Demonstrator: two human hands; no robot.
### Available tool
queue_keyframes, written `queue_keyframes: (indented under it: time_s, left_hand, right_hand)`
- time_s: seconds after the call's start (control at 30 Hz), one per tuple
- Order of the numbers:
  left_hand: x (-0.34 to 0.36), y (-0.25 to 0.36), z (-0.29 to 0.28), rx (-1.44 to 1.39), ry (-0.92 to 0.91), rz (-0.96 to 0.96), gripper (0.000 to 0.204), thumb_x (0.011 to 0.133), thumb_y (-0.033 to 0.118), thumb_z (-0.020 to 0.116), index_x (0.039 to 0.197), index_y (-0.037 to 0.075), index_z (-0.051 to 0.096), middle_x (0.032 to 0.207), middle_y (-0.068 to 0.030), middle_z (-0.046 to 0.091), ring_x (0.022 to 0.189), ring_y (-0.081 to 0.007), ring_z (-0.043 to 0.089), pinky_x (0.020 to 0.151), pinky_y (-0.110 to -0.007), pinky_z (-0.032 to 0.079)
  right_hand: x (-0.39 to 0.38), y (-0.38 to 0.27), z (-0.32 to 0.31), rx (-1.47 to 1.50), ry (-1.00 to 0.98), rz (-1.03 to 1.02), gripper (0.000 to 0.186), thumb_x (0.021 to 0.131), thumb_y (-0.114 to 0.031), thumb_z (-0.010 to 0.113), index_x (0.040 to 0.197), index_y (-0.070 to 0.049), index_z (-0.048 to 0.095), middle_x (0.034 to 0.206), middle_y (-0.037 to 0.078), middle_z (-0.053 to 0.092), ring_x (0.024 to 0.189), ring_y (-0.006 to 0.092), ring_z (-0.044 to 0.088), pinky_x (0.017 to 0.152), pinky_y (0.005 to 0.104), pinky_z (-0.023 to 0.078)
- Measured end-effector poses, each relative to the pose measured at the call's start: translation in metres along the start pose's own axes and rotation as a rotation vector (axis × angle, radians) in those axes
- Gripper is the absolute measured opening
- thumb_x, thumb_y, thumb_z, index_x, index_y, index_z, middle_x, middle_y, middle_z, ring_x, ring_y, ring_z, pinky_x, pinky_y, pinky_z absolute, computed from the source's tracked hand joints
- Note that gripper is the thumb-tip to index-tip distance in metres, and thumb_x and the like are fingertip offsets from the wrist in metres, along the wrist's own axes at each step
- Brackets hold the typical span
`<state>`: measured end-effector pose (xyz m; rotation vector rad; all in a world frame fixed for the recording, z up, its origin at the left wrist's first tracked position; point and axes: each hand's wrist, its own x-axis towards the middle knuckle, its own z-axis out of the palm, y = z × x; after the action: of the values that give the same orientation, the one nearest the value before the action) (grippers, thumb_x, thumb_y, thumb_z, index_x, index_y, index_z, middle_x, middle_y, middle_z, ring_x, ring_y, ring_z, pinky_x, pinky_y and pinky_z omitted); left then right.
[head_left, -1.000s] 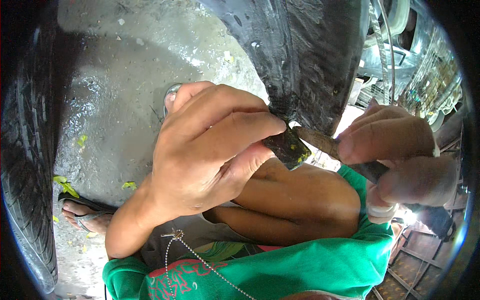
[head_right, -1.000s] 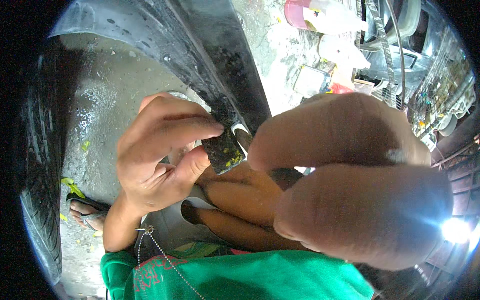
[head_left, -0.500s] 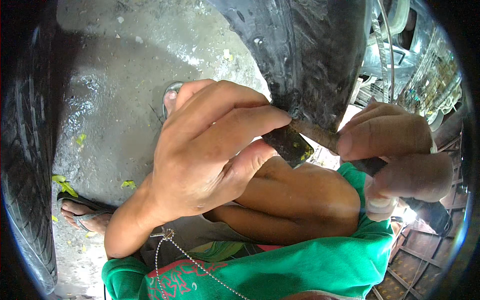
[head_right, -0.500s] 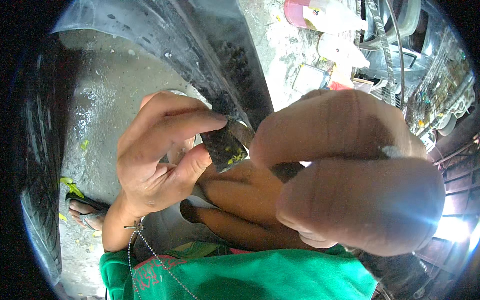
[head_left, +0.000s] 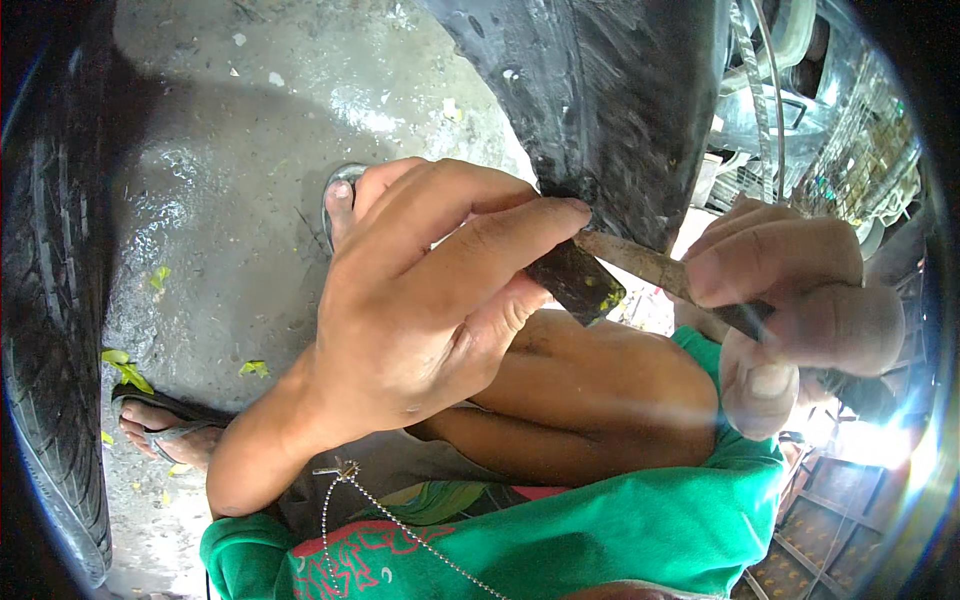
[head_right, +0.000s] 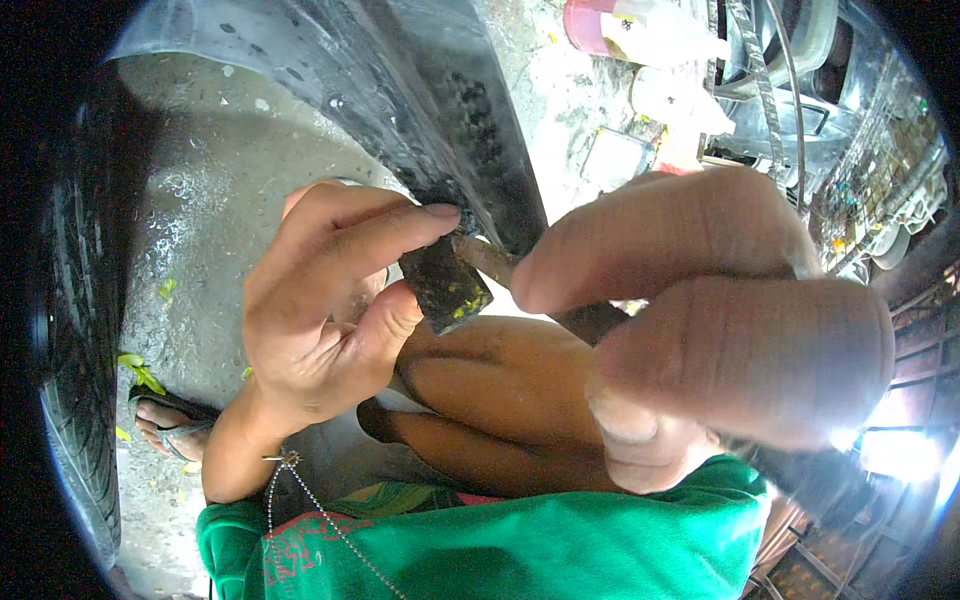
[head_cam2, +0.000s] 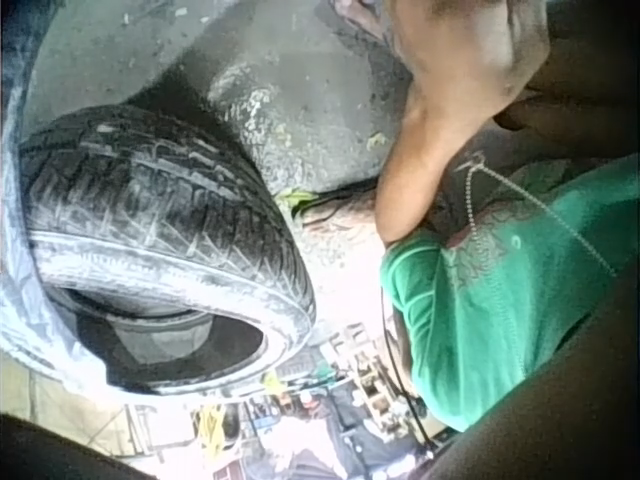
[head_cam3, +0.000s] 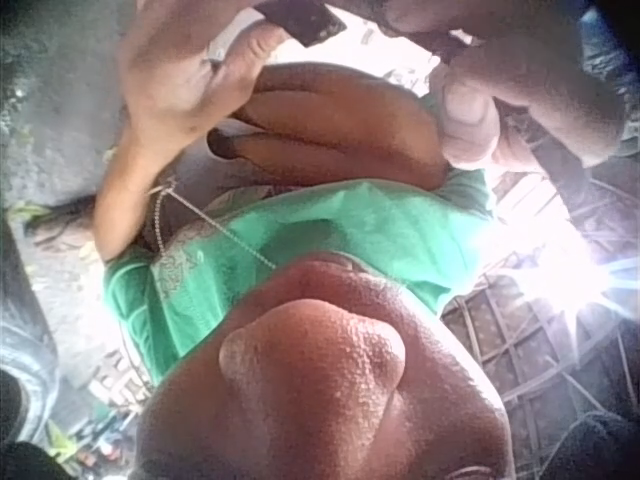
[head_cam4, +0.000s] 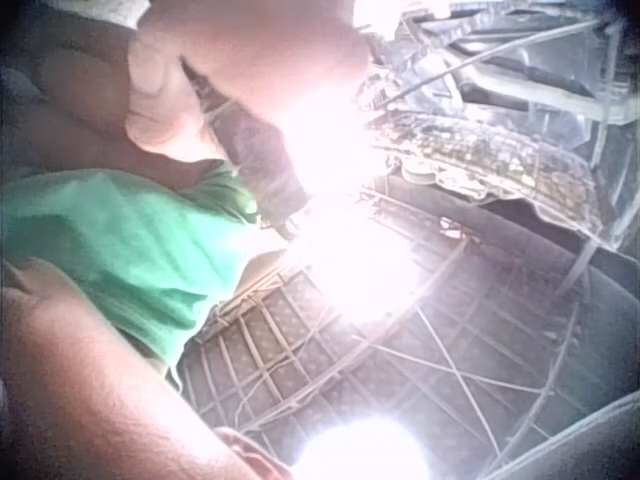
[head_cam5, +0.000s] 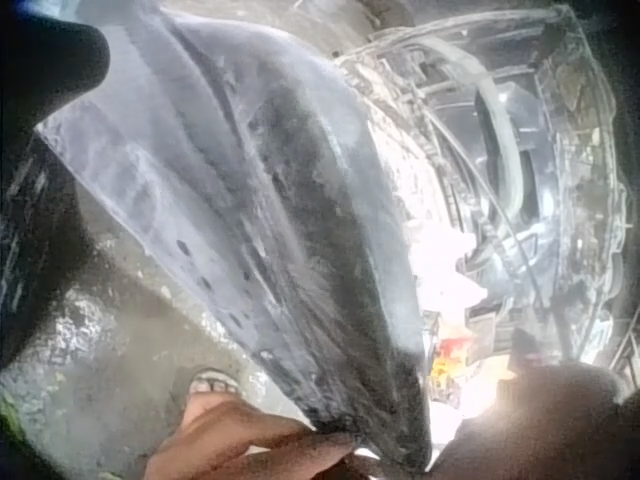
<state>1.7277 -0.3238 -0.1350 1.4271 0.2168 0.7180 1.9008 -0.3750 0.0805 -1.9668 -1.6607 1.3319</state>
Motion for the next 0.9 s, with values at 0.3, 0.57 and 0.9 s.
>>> queue_keyframes:
  time_s: [0.3, 0.57, 0.9]
  left_hand:
    - [0.0, 0.003, -0.004, 0.027, -0.056, -0.03, 0.035, 0.093, 0.03, 0.074, 0.111, 0.001, 0.077, 0.102, -0.011, 0.066, 0.087, -0.0224, 0.061, 0.075, -0.031, 0.05]
    - [-0.001, 0.003, 0.001, 0.002, -0.025, -0.042, 0.038, 0.095, 0.034, 0.072, 0.113, 0.001, 0.077, 0.102, -0.011, 0.064, 0.084, -0.0209, 0.061, 0.072, -0.03, 0.049]
    - [0.002, 0.005, 0.0, 0.036, -0.038, -0.045, 0.041, 0.097, 0.04, 0.069, 0.109, 0.002, 0.076, 0.101, -0.0112, 0.064, 0.085, -0.0228, 0.061, 0.072, -0.032, 0.049]
  right_hand:
    - [0.015, -0.008, -0.014, -0.055, -0.178, 0.035, 0.03, 0.095, -0.022, 0.074, 0.113, -0.011, 0.051, 0.11, 0.025, 0.062, 0.08, 0.0287, 0.067, 0.072, 0.0422, 0.059]
    - [0.001, 0.0, 0.015, -0.138, 0.147, -0.022, 0.027, 0.098, -0.026, 0.07, 0.108, -0.011, 0.05, 0.105, 0.024, 0.063, 0.072, 0.0246, 0.065, 0.066, 0.038, 0.061]
    - [0.003, 0.004, 0.001, -0.134, 0.009, -0.061, 0.025, 0.099, -0.023, 0.068, 0.109, -0.01, 0.048, 0.099, 0.023, 0.062, 0.068, 0.0239, 0.064, 0.062, 0.0364, 0.061]
